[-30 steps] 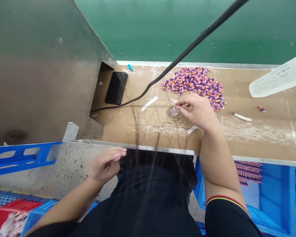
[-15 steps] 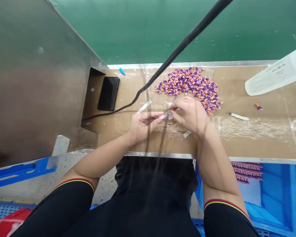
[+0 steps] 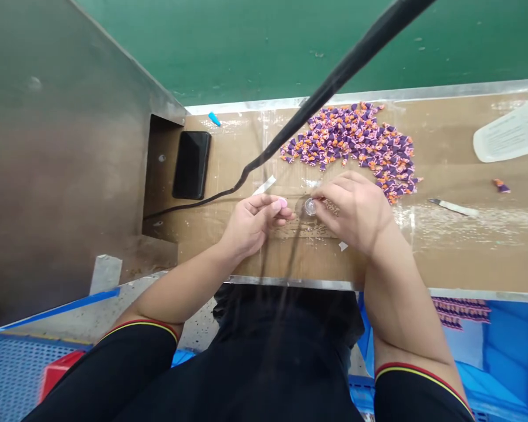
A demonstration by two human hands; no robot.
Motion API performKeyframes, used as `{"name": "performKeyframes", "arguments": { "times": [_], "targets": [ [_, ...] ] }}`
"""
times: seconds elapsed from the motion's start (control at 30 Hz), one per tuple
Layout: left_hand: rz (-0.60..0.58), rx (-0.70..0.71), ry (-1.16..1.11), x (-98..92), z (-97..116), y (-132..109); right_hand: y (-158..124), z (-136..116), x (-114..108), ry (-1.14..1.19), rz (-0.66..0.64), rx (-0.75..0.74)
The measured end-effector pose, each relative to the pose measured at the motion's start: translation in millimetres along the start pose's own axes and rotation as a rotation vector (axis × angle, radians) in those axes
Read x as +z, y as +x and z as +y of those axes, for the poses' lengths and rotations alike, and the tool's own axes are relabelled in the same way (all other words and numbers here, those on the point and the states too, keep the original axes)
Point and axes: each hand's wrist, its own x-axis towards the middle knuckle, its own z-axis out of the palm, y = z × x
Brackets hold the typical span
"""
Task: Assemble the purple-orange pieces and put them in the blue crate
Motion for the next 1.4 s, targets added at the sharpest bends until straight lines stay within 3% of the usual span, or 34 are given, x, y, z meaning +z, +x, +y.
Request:
{"name": "performKeyframes", "arguments": {
  "times": [0.23, 0.37, 0.67, 1.1, 1.27, 1.4],
  "targets": [
    [-0.010, -0.023, -0.103, 6.3, 6, -9, 0, -27, 7, 0.285, 0.181, 0.040],
    [0.016, -0.001, -0.135, 7.0, 7, -10, 2, -39, 19, 0.298, 0.264, 0.018],
    [0.026, 0.041, -0.179, 6.9, 7, -9, 4, -43, 29, 0.287, 0.327, -0.105],
    [0.007, 0.102, -0.092, 5.6, 8, -14, 1, -45, 31, 0.305, 0.349, -0.096],
    [-0.019, 0.190, -0.024, 2.5, 5, -15, 1, -45, 31, 0.300, 0.341, -0.134],
    [-0.032, 0.398, 0.095, -0.9, 1, -16, -1, -48, 34, 0.251, 0.374, -0.155]
  ]
}}
